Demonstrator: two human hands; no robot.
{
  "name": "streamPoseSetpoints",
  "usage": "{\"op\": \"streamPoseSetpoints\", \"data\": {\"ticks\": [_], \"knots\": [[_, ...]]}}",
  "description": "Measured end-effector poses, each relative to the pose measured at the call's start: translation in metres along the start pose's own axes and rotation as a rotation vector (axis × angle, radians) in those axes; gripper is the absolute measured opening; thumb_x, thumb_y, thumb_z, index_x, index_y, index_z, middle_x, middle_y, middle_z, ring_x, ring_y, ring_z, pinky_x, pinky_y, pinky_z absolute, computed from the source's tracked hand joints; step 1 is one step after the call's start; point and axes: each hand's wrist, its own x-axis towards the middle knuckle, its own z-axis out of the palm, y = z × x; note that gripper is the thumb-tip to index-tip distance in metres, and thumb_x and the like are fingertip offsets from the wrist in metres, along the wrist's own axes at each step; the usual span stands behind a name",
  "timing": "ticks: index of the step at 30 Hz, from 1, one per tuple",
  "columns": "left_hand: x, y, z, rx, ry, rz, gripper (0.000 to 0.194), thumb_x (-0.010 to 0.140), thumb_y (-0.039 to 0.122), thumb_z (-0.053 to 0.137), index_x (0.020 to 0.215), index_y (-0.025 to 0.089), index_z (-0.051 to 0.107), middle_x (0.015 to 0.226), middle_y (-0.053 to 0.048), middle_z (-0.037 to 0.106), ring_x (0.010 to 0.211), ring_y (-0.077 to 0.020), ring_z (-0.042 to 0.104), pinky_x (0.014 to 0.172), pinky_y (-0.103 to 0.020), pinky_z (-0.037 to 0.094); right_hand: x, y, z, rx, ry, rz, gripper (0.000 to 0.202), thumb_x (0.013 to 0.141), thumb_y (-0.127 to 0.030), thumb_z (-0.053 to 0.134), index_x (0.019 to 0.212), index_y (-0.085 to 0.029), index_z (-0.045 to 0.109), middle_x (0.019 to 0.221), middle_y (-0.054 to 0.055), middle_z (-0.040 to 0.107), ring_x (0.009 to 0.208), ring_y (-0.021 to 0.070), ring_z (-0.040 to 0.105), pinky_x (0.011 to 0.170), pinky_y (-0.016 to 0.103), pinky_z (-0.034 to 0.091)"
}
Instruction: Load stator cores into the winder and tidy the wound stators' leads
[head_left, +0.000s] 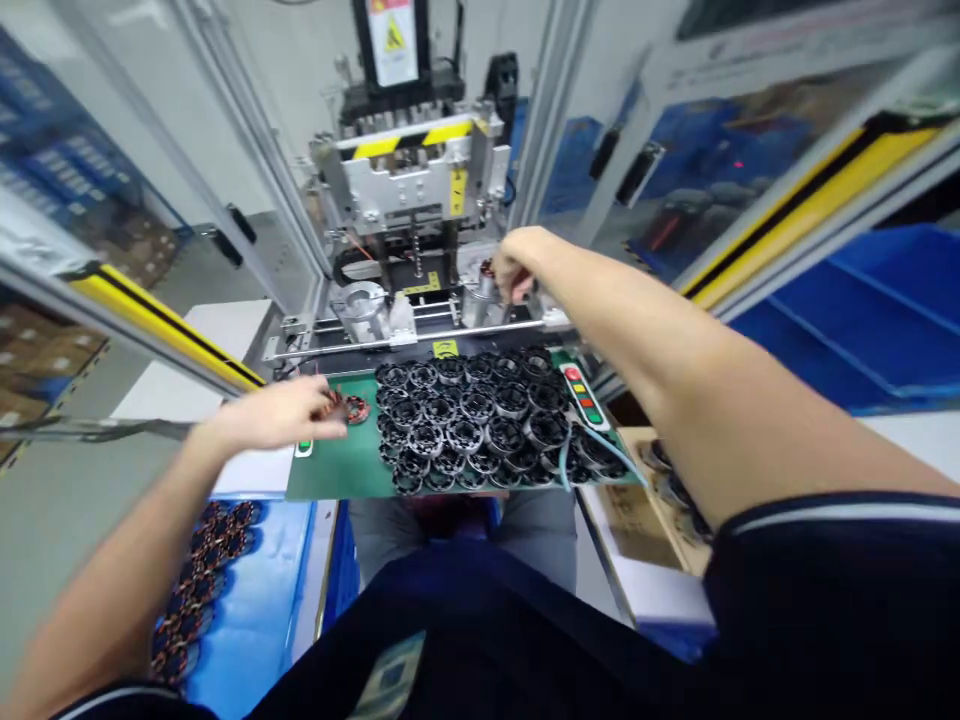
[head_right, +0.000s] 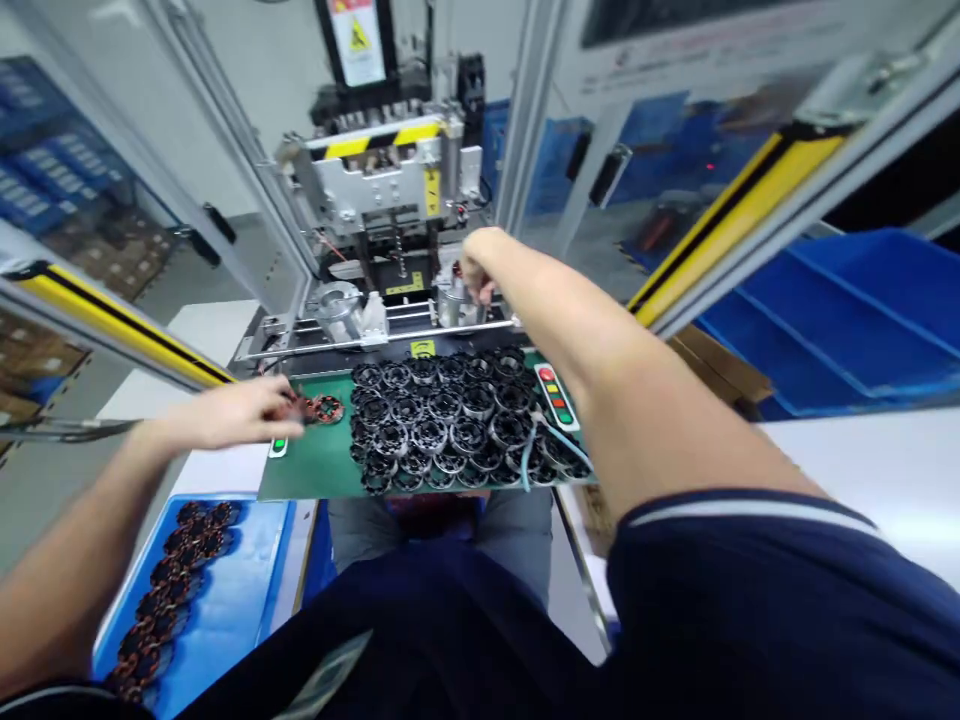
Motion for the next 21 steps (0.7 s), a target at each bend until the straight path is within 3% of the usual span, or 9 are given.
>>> {"op": "streamPoseSetpoints", "data": {"ticks": [2, 4, 6, 8, 10, 13, 16, 18, 21], "knots": [[-0.014, -0.002, 0.066, -0.028, -0.031, -0.073, 0.050, 0.109, 0.062, 0.065, 0.091, 0.018, 0.082, 0.115, -0.015, 0.080, 0.107, -0.0302, 0.077, 0.101, -0.040, 0.060, -0.015, -0.007, -0.018, -0.064, -0.009, -0.014, 0.070, 0.106, -0.055, 0.077, 0.065, 0.001, 0.070, 0.091, 0.023, 0.083, 0.087, 0.0160, 0.084, 0.074, 0.031, 0.053], [-0.020, -0.010, 0.122, -0.069, -0.045, -0.137, 0.046, 0.108, 0.059, 0.071, 0.090, 0.018, 0.084, 0.110, -0.015, 0.082, 0.100, -0.0292, 0.078, 0.093, -0.038, 0.060, -0.024, -0.017, -0.031, -0.116, 0.000, -0.079, 0.078, 0.109, -0.065, 0.064, 0.059, -0.005, 0.067, 0.083, 0.017, 0.082, 0.076, 0.0125, 0.082, 0.067, 0.031, 0.049], [-0.019, -0.019, 0.163, -0.098, -0.019, -0.202, 0.046, 0.108, 0.059, 0.074, 0.093, 0.017, 0.087, 0.116, -0.018, 0.083, 0.106, -0.0320, 0.080, 0.094, -0.039, 0.059, -0.033, -0.036, -0.029, -0.148, 0.015, -0.181, 0.077, 0.110, -0.070, 0.066, 0.062, -0.010, 0.071, 0.074, 0.014, 0.079, 0.069, 0.0148, 0.081, 0.067, 0.034, 0.051], [-0.010, -0.027, 0.188, -0.113, 0.022, -0.270, 0.047, 0.106, 0.061, 0.079, 0.096, 0.017, 0.089, 0.119, -0.020, 0.083, 0.110, -0.0347, 0.080, 0.093, -0.041, 0.059, -0.047, -0.070, -0.007, -0.161, 0.014, -0.278, 0.057, 0.109, -0.062, 0.079, 0.081, -0.013, 0.085, 0.068, 0.011, 0.079, 0.061, 0.0173, 0.078, 0.068, 0.038, 0.057], [0.004, -0.033, 0.200, -0.116, 0.060, -0.334, 0.048, 0.103, 0.064, 0.082, 0.099, 0.017, 0.090, 0.114, -0.018, 0.083, 0.107, -0.0343, 0.080, 0.091, -0.042, 0.059, -0.071, -0.117, 0.031, -0.185, -0.018, -0.384, 0.027, 0.105, -0.045, 0.090, 0.110, -0.019, 0.094, 0.070, 0.007, 0.081, 0.057, 0.0190, 0.076, 0.073, 0.040, 0.063], [0.022, -0.038, 0.203, -0.105, 0.124, -0.406, 0.047, 0.102, 0.064, 0.086, 0.106, 0.017, 0.090, 0.115, -0.015, 0.083, 0.108, -0.0323, 0.078, 0.095, -0.043, 0.061, -0.113, -0.199, 0.103, -0.396, -0.161, -0.660, 0.024, 0.109, -0.038, 0.082, 0.123, -0.024, 0.095, 0.082, 0.007, 0.087, 0.081, 0.0255, 0.087, 0.098, 0.044, 0.069], [0.028, -0.039, 0.204, -0.093, 0.216, -0.452, 0.039, 0.104, 0.055, 0.086, 0.114, 0.018, 0.092, 0.134, -0.016, 0.080, 0.118, -0.0332, 0.078, 0.099, -0.045, 0.064, -0.139, -0.267, 0.162, -0.543, -0.259, -0.710, 0.027, 0.094, -0.034, 0.096, 0.117, -0.020, 0.094, 0.099, 0.013, 0.091, 0.111, 0.0364, 0.090, 0.103, 0.047, 0.070], [0.024, -0.040, 0.206, -0.082, 0.309, -0.466, 0.032, 0.108, 0.045, 0.081, 0.123, 0.019, 0.094, 0.152, -0.018, 0.074, 0.132, -0.0356, 0.075, 0.107, -0.046, 0.064, -0.142, -0.293, 0.190, -0.570, -0.288, -0.708, 0.024, 0.084, -0.025, 0.100, 0.105, -0.016, 0.092, 0.105, 0.016, 0.091, 0.116, 0.0397, 0.089, 0.105, 0.049, 0.070], [0.014, -0.040, 0.210, -0.061, 0.445, -0.456, 0.032, 0.113, 0.036, 0.072, 0.132, 0.021, 0.093, 0.173, -0.018, 0.063, 0.155, -0.0399, 0.061, 0.126, -0.050, 0.059, -0.134, -0.308, 0.216, -0.540, -0.273, -0.755, 0.029, 0.078, -0.012, 0.096, 0.106, -0.015, 0.089, 0.119, 0.022, 0.090, 0.127, 0.0453, 0.085, 0.113, 0.057, 0.067]]}}
